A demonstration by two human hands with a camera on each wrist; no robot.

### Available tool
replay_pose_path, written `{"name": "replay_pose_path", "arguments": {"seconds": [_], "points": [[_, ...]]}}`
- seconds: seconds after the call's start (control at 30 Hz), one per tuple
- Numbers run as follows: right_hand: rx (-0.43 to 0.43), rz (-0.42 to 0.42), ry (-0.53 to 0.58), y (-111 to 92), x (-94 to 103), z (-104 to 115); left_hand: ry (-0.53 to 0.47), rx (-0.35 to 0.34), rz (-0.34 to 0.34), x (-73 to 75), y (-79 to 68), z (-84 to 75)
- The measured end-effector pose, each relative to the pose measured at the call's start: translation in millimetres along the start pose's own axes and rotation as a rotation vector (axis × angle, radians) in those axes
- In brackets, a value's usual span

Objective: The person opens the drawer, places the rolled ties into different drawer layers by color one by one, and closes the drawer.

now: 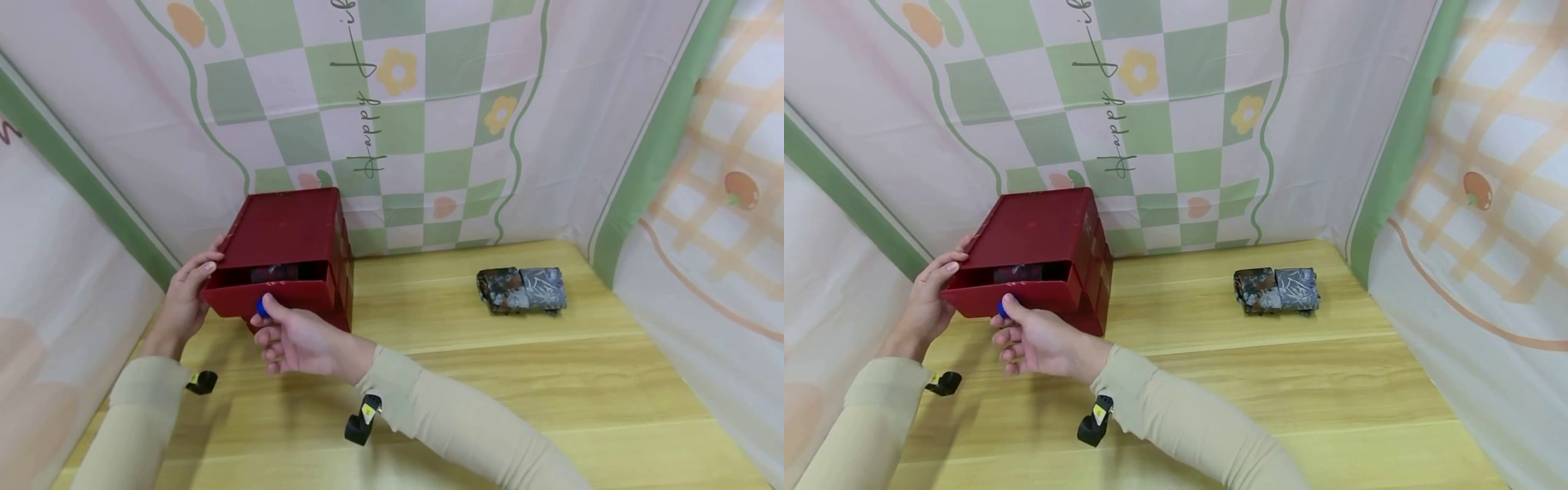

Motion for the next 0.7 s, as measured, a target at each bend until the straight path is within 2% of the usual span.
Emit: {"name": "replay_pose_path", "arguments": {"seconds": [0.17, 0.7], "points": [[-0.011, -0.044, -0.01, 6, 4.9, 3, -0.019, 0.013, 0.002, 0.7, 0.1, 0.1], [0.034, -0.075, -0.07, 18, 18.1, 6, -0.015, 0.012, -0.004, 2.8, 0.1, 1.2]]}}
Point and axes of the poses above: each hand's wrist, its own y-axis towards the middle knuckle, its own x-axis out of the back of the hand, z = x × y, the point moved 2 cm from there along y, towards the middle knuckle, and after that the axes turned 14 degrees about -y, right-handed, at the moved point
